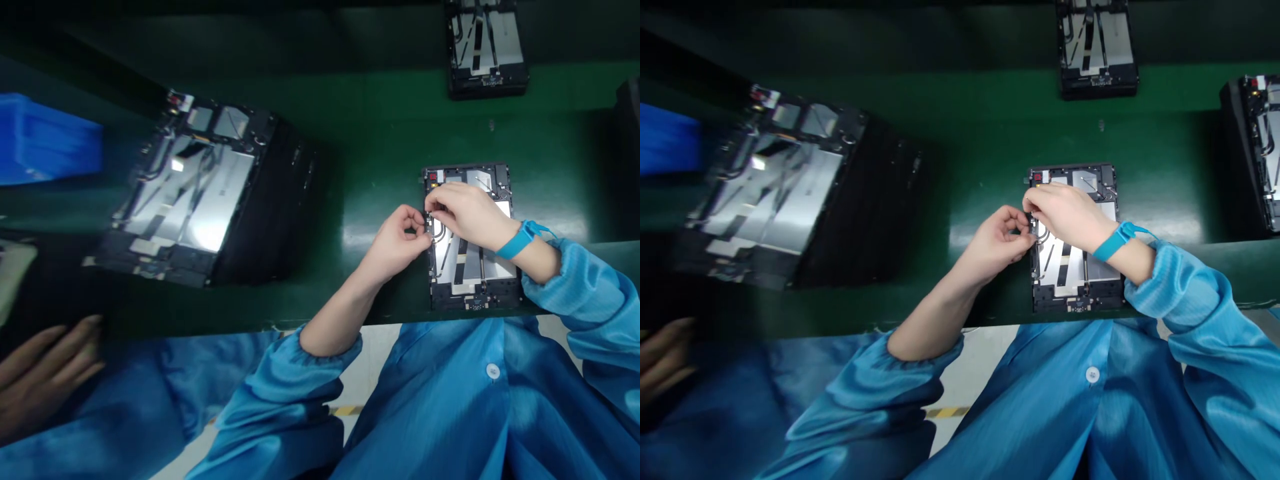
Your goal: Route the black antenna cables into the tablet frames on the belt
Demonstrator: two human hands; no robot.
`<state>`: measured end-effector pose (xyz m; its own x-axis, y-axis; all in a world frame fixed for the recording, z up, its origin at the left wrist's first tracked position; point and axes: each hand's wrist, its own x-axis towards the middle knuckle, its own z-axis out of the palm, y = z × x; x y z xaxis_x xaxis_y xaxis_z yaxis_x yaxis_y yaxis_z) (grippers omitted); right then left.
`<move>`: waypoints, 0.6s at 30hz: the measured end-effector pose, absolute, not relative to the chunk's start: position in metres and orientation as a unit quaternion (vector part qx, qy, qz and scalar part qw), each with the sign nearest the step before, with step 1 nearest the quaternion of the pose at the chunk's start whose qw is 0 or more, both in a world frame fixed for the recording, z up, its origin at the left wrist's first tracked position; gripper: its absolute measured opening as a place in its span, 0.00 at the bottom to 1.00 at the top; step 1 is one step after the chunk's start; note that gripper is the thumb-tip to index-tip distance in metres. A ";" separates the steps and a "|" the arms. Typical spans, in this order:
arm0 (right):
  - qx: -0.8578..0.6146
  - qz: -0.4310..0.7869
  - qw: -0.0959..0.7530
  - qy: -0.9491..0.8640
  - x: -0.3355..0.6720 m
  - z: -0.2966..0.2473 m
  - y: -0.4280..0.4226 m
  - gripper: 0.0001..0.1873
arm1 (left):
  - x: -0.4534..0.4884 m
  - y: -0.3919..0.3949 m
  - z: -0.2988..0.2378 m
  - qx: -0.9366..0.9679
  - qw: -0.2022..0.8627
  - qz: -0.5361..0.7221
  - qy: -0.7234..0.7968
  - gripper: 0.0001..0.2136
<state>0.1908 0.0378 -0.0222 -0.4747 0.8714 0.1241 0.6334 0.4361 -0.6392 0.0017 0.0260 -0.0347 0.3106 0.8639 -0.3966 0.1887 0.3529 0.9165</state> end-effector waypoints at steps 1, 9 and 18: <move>-0.464 0.268 0.226 -0.814 0.191 -0.022 0.041 0.11 | 0.001 0.029 -0.033 0.512 0.628 0.255 0.528 0.14; -0.465 0.284 0.250 -0.800 0.189 -0.031 0.047 0.12 | 0.003 0.043 -0.024 0.566 0.582 0.211 0.545 0.10; -0.475 0.279 0.255 -0.794 0.188 -0.028 0.050 0.12 | 0.010 0.053 -0.018 0.504 0.641 0.174 0.553 0.14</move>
<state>0.1880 0.0496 -0.0280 -0.4183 0.8974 0.1405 0.6119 0.3927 -0.6865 0.0096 0.0531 -0.0176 0.3278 0.7796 -0.5336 0.3345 0.4325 0.8373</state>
